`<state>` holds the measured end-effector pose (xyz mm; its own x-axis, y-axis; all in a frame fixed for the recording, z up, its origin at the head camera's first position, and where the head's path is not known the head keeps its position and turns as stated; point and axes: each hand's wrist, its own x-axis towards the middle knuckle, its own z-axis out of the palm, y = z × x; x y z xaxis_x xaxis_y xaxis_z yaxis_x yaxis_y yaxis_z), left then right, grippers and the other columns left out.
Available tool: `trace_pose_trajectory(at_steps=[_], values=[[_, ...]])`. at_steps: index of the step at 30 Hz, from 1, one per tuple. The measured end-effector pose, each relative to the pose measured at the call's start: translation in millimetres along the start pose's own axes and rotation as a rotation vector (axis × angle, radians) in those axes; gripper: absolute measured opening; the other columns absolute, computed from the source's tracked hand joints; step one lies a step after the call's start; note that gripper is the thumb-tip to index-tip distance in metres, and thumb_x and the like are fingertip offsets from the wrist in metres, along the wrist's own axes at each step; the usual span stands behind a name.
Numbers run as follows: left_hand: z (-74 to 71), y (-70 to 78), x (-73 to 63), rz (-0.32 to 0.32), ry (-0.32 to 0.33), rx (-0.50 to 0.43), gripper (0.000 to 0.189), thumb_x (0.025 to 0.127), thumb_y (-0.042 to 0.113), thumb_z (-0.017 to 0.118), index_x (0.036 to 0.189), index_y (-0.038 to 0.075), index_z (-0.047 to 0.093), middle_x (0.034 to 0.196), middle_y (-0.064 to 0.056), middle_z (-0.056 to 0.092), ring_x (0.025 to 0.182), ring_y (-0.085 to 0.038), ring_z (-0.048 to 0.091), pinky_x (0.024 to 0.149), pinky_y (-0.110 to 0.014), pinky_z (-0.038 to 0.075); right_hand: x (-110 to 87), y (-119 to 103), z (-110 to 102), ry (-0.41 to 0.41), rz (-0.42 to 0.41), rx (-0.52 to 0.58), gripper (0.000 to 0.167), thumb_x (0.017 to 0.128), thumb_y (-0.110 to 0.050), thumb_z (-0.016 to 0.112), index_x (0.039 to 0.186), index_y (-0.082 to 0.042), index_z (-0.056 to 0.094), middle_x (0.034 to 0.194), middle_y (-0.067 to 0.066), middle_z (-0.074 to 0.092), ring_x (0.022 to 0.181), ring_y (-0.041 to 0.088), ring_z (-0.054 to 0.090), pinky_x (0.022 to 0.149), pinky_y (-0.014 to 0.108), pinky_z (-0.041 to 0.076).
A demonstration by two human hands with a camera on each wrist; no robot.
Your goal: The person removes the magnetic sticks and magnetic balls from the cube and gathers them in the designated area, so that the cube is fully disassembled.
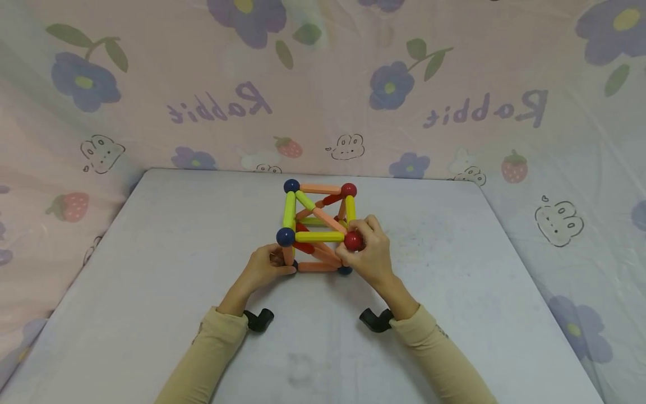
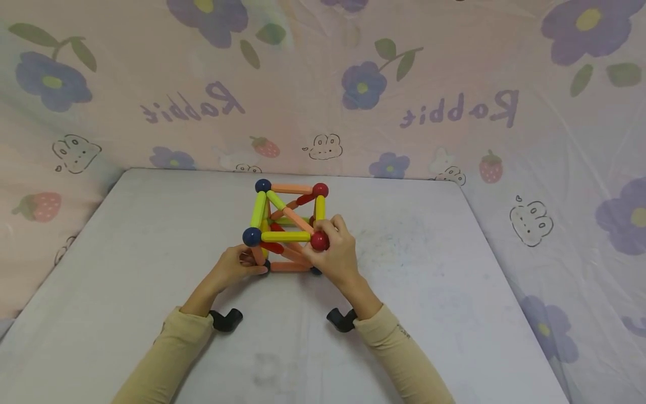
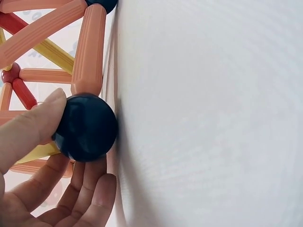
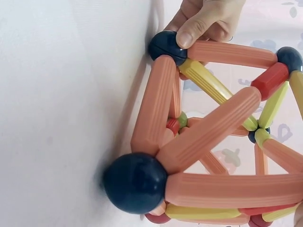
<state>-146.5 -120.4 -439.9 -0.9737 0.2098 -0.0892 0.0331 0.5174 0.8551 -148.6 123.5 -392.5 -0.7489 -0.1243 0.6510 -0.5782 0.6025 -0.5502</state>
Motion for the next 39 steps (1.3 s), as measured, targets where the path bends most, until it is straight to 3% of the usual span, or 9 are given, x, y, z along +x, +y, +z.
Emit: trace_pose_trajectory(at_steps=[15, 22, 39], values=[[0.6, 1.1, -0.1, 0.014, 0.004, -0.002, 0.036, 0.079, 0.009, 0.078, 0.11, -0.002, 0.064, 0.1, -0.02, 0.071, 0.088, -0.024, 0.068, 0.081, -0.034, 0.057, 1.0, 1, 2, 0.011, -0.008, -0.016, 0.022, 0.068, -0.002, 0.072, 0.088, 0.002, 0.063, 0.081, 0.014, 0.048, 0.072, 0.028, 0.063, 0.061, 0.038, 0.062], [1.6, -0.5, 1.2, 0.041, 0.004, 0.008, 0.035, 0.079, 0.009, 0.078, 0.109, -0.002, 0.063, 0.099, -0.021, 0.071, 0.087, -0.024, 0.068, 0.08, -0.036, 0.058, 1.1, 4, 5, 0.04, -0.058, -0.004, 0.023, 0.067, 0.0, 0.072, 0.09, 0.001, 0.065, 0.081, 0.014, 0.049, 0.071, 0.026, 0.061, 0.059, 0.036, 0.061], [1.6, 3.0, -0.1, 0.002, 0.003, -0.002, 0.033, 0.078, 0.007, 0.078, 0.108, -0.001, 0.064, 0.101, -0.019, 0.07, 0.089, -0.024, 0.067, 0.083, -0.036, 0.058, 1.5, 12, 7, 0.067, -0.188, 0.006, 0.021, 0.069, -0.001, 0.073, 0.087, 0.003, 0.064, 0.082, 0.016, 0.051, 0.066, 0.025, 0.063, 0.062, 0.033, 0.061]])
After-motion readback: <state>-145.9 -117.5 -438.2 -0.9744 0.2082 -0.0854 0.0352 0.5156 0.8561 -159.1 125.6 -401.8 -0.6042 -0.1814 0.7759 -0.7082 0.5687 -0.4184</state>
